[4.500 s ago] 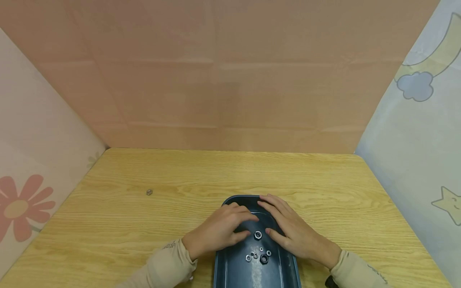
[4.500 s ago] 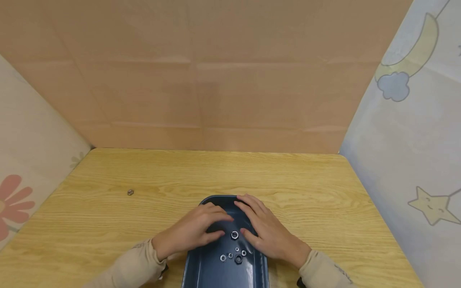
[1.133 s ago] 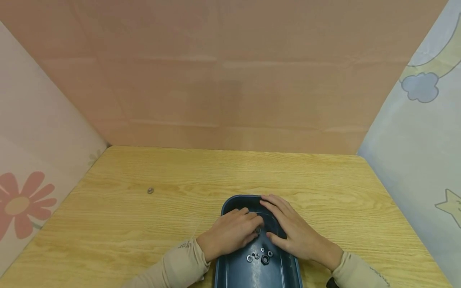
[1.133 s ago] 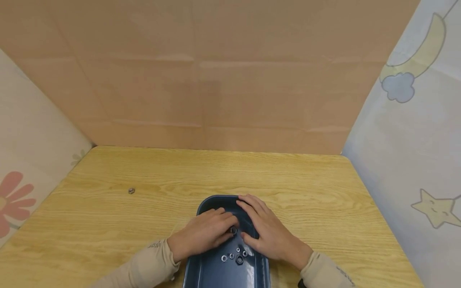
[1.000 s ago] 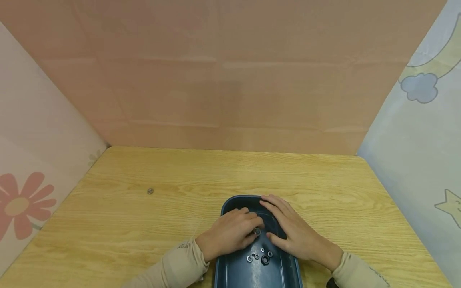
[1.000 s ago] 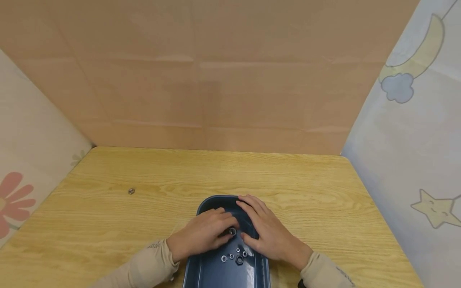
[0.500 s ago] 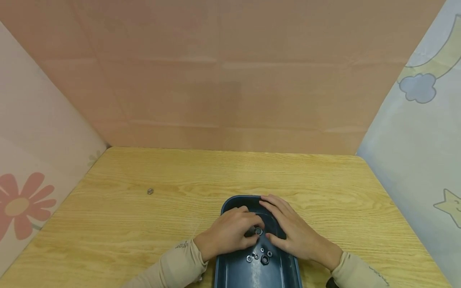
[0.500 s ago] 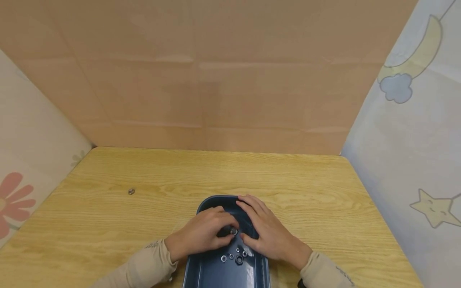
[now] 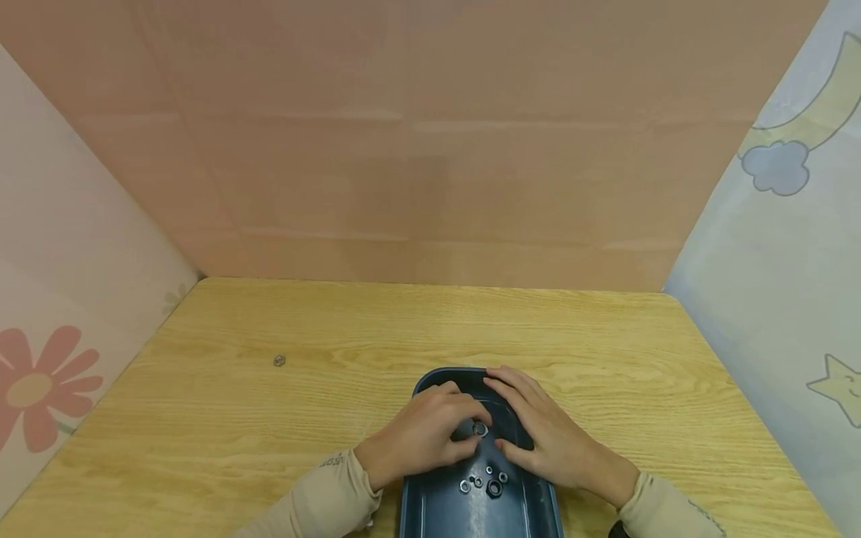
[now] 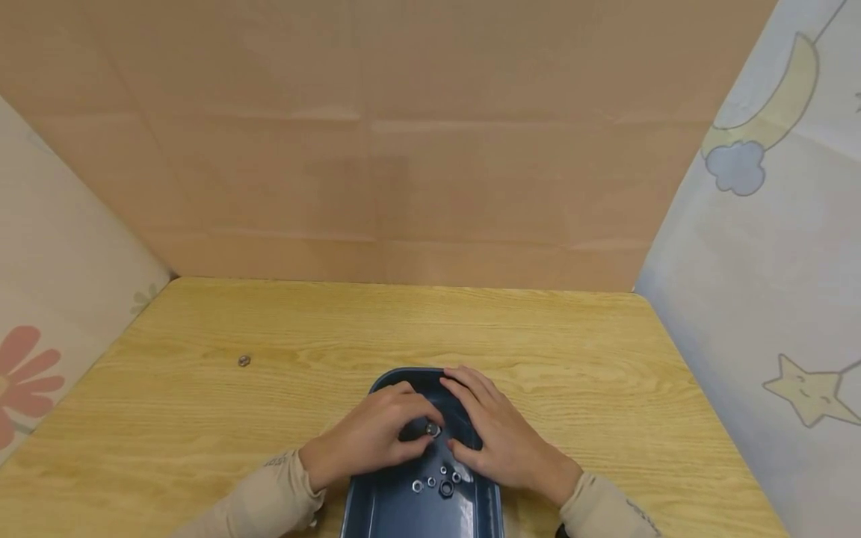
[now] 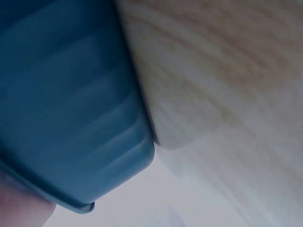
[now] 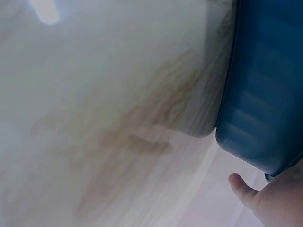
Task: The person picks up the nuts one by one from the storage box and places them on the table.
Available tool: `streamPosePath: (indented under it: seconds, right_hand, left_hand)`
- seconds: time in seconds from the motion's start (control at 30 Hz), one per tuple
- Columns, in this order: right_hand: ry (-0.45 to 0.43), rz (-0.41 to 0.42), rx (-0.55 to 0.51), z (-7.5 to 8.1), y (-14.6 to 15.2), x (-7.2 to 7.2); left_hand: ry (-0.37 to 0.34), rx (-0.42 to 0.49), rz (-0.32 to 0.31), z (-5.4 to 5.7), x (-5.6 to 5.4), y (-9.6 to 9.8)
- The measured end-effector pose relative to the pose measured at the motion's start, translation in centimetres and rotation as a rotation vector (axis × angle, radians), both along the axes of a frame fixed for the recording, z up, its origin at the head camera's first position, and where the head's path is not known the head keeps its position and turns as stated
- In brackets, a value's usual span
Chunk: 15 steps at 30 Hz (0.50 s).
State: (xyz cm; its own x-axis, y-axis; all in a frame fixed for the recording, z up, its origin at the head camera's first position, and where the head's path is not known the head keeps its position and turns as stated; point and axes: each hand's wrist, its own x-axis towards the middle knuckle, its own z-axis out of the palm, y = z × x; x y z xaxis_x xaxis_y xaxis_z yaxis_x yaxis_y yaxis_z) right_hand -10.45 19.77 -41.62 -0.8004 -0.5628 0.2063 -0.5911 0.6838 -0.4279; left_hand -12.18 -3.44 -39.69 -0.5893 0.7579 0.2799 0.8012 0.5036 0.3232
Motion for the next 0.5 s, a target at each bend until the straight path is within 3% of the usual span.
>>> streamPosePath:
  seconds: [0.5]
  right_hand:
    - [0.026, -0.002, 0.014, 0.0, -0.1, 0.0]
  left_hand:
    - [-0.030, 0.061, 0.043, 1.2, -0.4, -1.5]
